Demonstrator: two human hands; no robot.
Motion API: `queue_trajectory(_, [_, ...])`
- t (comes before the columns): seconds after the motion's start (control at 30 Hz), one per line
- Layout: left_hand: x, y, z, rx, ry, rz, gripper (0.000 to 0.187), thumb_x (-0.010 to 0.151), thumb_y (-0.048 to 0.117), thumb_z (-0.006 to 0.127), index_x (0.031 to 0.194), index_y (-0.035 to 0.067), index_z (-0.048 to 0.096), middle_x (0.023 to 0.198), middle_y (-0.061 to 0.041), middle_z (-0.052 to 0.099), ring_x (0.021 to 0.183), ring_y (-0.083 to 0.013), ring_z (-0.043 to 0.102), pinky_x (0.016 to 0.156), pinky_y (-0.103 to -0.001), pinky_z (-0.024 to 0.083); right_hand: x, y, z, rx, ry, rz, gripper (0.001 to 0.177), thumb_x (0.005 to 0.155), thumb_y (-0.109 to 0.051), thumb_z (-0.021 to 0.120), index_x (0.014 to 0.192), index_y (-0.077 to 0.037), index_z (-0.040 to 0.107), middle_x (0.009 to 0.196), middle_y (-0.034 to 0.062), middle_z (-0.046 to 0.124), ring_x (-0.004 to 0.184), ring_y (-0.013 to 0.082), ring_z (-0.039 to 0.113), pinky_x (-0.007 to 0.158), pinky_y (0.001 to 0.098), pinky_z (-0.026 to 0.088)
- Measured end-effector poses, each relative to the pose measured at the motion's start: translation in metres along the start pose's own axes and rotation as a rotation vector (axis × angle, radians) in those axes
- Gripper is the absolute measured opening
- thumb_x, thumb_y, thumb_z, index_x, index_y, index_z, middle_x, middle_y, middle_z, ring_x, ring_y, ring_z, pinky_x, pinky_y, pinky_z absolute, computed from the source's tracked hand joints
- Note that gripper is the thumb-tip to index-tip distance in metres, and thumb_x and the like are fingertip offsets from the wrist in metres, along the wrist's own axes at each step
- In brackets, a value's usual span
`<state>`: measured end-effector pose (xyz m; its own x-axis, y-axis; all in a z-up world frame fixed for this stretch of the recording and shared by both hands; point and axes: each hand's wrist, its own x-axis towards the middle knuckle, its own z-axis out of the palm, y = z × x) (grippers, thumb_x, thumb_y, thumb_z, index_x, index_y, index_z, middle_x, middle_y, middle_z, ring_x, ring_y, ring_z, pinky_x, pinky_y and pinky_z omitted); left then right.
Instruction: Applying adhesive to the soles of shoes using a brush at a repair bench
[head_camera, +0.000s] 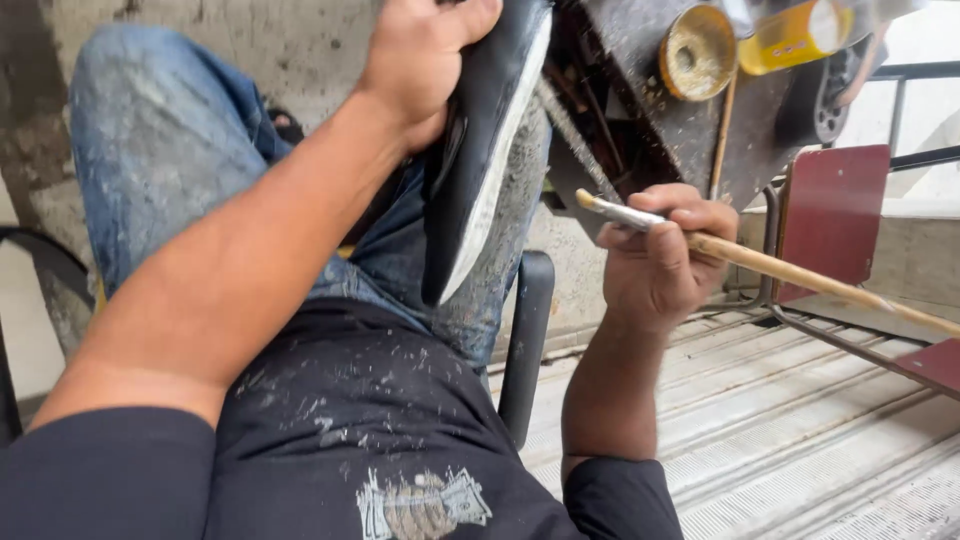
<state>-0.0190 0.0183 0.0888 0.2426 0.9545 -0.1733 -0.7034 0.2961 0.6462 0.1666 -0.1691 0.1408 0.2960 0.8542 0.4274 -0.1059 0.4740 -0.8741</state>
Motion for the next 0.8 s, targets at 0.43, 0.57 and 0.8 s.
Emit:
queue_trajectory(0.43, [-0.060,-0.015,-0.067,0.664,0.261,-0.331,0.039,0.086,0.013,0.062,0.062,0.023,0.033,0.059,0.004,0.042,0.048,-0.0106,0.046,0.041,-0.033,0.038,-0.070,0.023,0.041,0.269,-0.384,0.190,0.020,0.094,0.001,0.061,0.107,-0.012,0.053,0.115,0.0216,0.059,0.084,0.0315,0.067,0.074,0.0374,0.068])
queue_trajectory(0.57, [-0.070,-0.009,-0.100,0.726,0.424,-0.335,0.037,0.082,0.014,0.062,0.058,0.024,0.036,0.057,0.004,0.048,0.044,-0.0135,0.053,0.038,-0.036,0.045,-0.085,0.034,0.072,0.349,-0.385,0.228,0.021,0.091,0.002,0.065,0.108,-0.008,0.057,0.112,0.0226,0.061,0.089,0.0280,0.067,0.073,0.0352,0.068])
queue_trajectory(0.8, [-0.073,-0.014,-0.125,0.915,0.526,-0.326,0.024,0.082,0.020,0.069,0.064,0.025,0.054,0.064,0.007,0.060,0.060,-0.0094,0.059,0.056,-0.033,0.048,-0.095,0.044,0.096,0.366,-0.432,0.298,0.020,0.093,0.002,0.069,0.107,-0.008,0.060,0.112,0.0240,0.062,0.086,0.0308,0.069,0.076,0.0370,0.068])
